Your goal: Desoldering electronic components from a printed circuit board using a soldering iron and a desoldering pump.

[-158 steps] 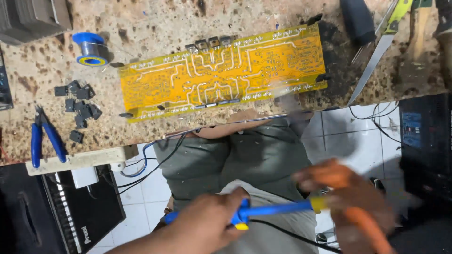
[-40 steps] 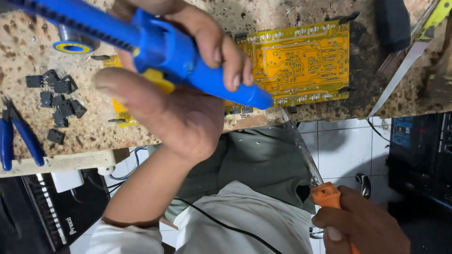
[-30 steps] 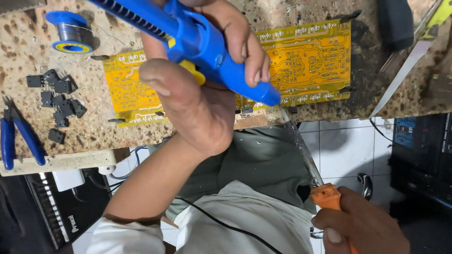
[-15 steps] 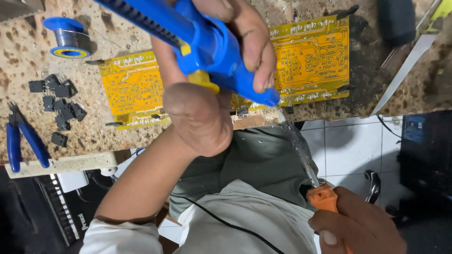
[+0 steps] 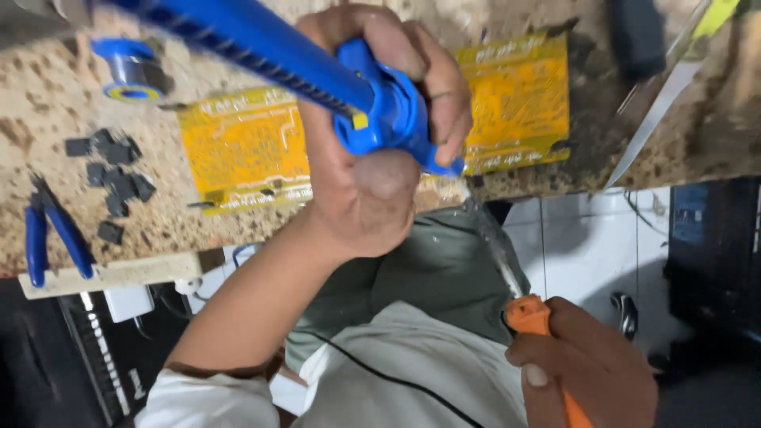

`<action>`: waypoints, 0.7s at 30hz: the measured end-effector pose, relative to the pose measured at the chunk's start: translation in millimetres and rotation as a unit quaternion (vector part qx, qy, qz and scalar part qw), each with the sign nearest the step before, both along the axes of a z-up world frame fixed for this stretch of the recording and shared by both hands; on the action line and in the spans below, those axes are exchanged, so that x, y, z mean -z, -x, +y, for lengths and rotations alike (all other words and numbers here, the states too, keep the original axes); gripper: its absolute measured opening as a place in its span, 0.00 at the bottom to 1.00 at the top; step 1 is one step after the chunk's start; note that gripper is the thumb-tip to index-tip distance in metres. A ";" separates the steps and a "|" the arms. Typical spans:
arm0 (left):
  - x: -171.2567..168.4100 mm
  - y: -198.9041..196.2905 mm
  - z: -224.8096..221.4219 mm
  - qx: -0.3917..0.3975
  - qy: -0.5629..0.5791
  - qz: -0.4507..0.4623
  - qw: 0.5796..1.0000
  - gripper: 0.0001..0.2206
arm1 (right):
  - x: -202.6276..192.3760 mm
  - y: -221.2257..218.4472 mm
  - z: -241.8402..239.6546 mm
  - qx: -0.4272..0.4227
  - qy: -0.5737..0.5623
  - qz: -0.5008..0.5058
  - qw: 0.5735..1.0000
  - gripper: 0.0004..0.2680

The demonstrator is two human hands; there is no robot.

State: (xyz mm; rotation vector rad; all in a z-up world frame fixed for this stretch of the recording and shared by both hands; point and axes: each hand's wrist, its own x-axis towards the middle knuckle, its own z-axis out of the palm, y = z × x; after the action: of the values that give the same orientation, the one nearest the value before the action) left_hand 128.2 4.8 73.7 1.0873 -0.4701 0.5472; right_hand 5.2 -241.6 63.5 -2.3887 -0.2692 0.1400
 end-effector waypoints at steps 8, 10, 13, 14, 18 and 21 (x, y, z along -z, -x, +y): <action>-53.8 79.5 33.3 -0.116 -0.054 0.104 0.986 0.20 | 43.6 -12.0 -51.1 0.247 -0.181 0.476 0.824 0.16; -61.9 107.7 30.1 -0.110 -0.023 0.149 0.982 0.22 | 45.3 4.3 -66.7 0.195 -0.431 0.457 0.753 0.16; -49.1 144.4 34.2 -0.106 -0.095 0.247 0.959 0.21 | 56.4 -4.9 -97.9 0.114 -0.639 0.447 0.616 0.17; -40.4 158.2 36.8 -0.109 -0.197 0.311 0.923 0.18 | 60.5 -9.4 -110.4 0.108 -0.626 0.484 0.601 0.21; -6.3 185.8 17.9 -0.025 -0.517 0.483 0.706 0.14 | 52.9 -31.3 -90.8 0.060 -0.625 0.675 0.386 0.14; 5.7 189.8 -0.2 0.138 -0.629 0.427 0.635 0.23 | 60.8 -23.4 -63.3 -0.038 -0.494 -0.068 0.866 0.26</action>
State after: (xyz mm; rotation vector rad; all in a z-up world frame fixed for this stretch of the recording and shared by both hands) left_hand -61.5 4.6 68.0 2.3699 -0.0782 -0.7938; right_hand 28.7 -304.9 2.7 -1.3592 -0.3848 -0.1167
